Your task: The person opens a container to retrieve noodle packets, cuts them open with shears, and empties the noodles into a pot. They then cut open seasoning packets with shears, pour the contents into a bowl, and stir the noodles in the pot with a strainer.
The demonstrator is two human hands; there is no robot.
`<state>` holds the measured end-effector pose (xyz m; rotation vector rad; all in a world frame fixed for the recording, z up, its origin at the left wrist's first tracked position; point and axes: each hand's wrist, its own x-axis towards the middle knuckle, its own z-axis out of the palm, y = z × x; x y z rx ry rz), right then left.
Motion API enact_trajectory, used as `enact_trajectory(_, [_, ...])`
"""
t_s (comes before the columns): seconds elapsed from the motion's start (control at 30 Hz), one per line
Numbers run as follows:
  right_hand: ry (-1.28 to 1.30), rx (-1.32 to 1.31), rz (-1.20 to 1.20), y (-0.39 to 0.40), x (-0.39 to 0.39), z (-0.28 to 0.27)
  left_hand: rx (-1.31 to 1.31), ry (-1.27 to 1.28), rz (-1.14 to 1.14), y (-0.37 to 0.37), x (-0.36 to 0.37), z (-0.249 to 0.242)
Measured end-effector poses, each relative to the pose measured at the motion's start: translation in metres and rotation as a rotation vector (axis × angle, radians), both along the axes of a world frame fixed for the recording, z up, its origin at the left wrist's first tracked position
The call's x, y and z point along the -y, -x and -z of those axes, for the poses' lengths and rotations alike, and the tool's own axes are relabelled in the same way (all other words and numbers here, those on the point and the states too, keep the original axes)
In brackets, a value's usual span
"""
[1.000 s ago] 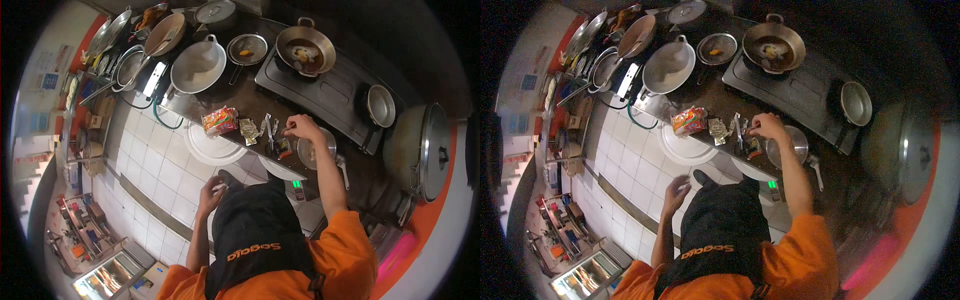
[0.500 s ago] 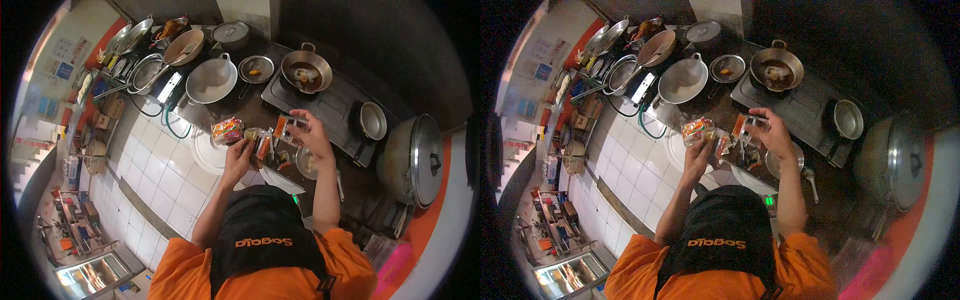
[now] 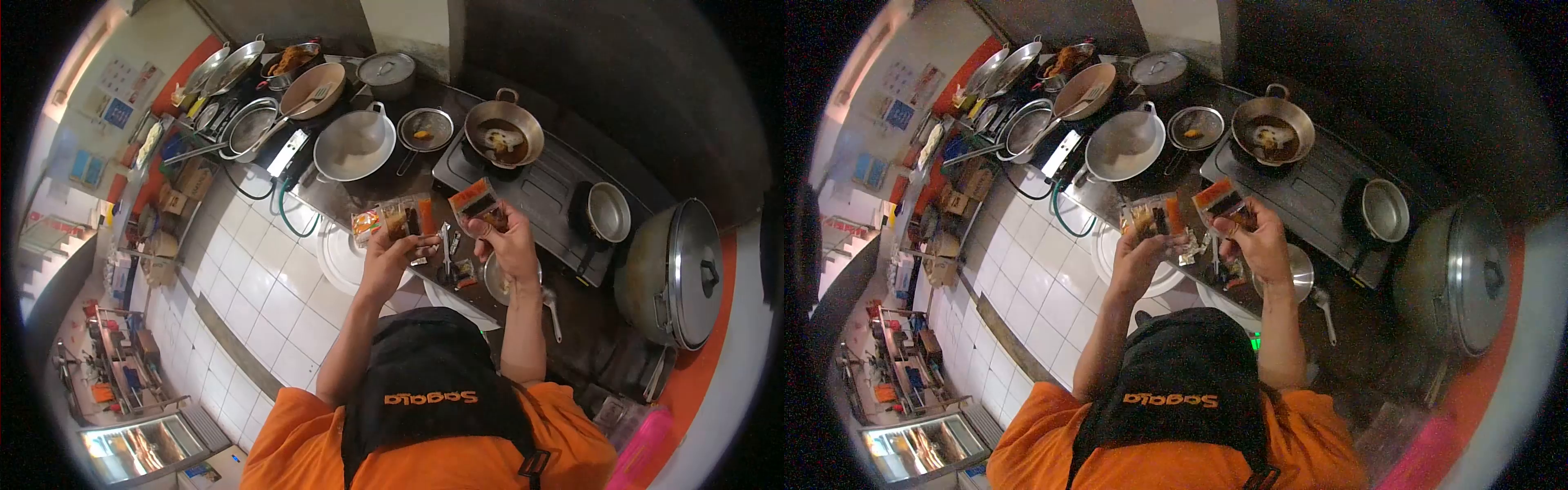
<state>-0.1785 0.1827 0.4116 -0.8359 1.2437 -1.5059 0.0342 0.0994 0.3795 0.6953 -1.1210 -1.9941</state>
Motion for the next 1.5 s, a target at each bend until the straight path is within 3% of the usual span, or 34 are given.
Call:
enact_trajectory(0.17, [0.012,-0.150,0.042,-0.008,0.003,-0.001,-0.074,-0.127,-0.071,0.002,-0.004,-0.026])
enact_trajectory(0.27, [0.140,-0.138,0.082,-0.019,0.006,-0.007,0.133,0.069,-0.061,-0.013,0.007,0.011])
enact_trajectory(0.33, [0.274,-0.155,0.073,-0.026,0.008,-0.005,0.110,0.007,-0.119,-0.013,0.004,0.010])
enact_trajectory(0.43, [0.162,0.189,0.132,-0.041,0.006,-0.023,0.015,-0.018,-0.149,-0.009,-0.002,0.004])
enact_trajectory(0.67, [0.094,-0.024,0.164,-0.038,-0.004,-0.001,-0.169,-0.042,0.016,-0.017,-0.010,-0.005])
enact_trajectory(0.77, [0.137,-0.090,0.183,-0.050,0.002,0.008,-0.253,-0.197,0.086,-0.017,-0.016,-0.029])
enact_trajectory(0.83, [0.192,-0.112,0.112,-0.064,0.008,-0.001,-0.246,-0.183,0.009,-0.014,-0.019,-0.022])
enact_trajectory(0.97, [0.203,0.266,0.090,-0.098,0.011,-0.019,-0.325,-0.204,-0.113,-0.013,-0.018,-0.003])
enact_trajectory(1.07, [0.120,0.475,-0.013,-0.108,0.012,-0.014,-0.458,-0.145,-0.069,-0.019,-0.017,0.004])
enact_trajectory(1.1, [0.085,0.435,-0.005,-0.110,0.013,-0.008,-0.411,-0.139,-0.084,-0.020,-0.019,-0.003])
enact_trajectory(1.2, [0.075,-0.168,0.178,-0.121,0.018,0.008,-0.356,-0.152,-0.125,-0.022,-0.023,-0.023])
enact_trajectory(1.27, [0.019,-0.163,0.085,-0.120,0.017,0.004,-0.435,-0.204,-0.148,-0.023,-0.021,-0.023])
enact_trajectory(1.33, [0.001,-0.260,-0.008,-0.115,0.018,0.009,-0.347,-0.170,-0.182,-0.027,-0.021,-0.013])
enact_trajectory(1.5, [0.044,-0.418,0.206,-0.108,0.011,-0.016,-0.162,-0.029,-0.229,-0.035,-0.016,-0.001])
